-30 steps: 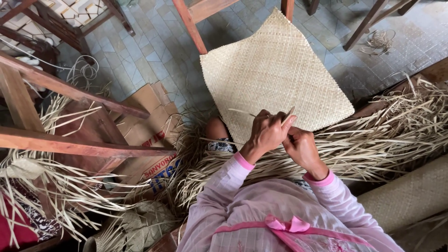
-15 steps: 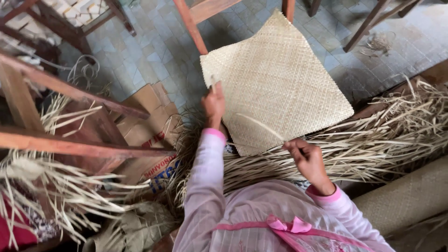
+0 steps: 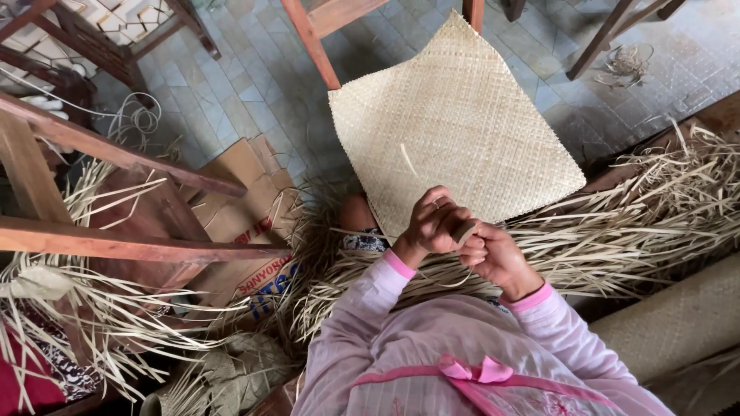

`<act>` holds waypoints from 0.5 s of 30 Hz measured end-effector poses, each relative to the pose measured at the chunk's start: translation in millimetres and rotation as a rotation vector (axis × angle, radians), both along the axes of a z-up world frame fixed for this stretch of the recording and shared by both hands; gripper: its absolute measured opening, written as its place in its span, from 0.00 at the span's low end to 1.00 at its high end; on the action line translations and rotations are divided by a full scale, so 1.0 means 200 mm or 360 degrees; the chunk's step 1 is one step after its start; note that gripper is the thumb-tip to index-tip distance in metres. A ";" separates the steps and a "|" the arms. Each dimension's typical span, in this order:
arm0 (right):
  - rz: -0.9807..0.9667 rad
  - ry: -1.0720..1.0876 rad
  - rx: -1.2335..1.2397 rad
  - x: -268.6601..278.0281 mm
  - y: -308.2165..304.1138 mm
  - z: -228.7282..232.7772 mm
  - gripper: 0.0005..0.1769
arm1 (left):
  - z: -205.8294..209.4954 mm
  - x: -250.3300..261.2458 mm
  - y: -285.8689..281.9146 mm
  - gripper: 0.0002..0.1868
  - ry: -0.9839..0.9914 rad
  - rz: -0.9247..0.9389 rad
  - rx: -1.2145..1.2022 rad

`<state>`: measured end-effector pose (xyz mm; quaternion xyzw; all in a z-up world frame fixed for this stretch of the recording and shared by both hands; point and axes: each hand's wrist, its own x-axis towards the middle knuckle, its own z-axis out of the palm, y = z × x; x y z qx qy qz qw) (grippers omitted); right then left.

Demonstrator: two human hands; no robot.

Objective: A person is weaving a mat using dried plant fibers and a small wooden tool to guide the strands.

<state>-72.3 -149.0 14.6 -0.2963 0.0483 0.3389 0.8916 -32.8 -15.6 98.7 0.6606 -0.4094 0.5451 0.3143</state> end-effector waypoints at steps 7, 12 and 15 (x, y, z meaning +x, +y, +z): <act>-0.0096 0.0231 0.0070 -0.07 0.08 0.16 0.09 | -0.18 0.31 0.24 0.10 0.0072 0.0303 -0.0136; -0.0125 0.0173 0.0050 -0.10 0.03 0.14 0.09 | -0.28 0.44 0.52 0.10 0.0326 0.1086 -0.0128; -0.0411 -0.0037 -0.0030 -0.06 0.00 0.18 0.08 | 0.06 0.22 0.45 0.21 0.1849 0.0842 -0.0724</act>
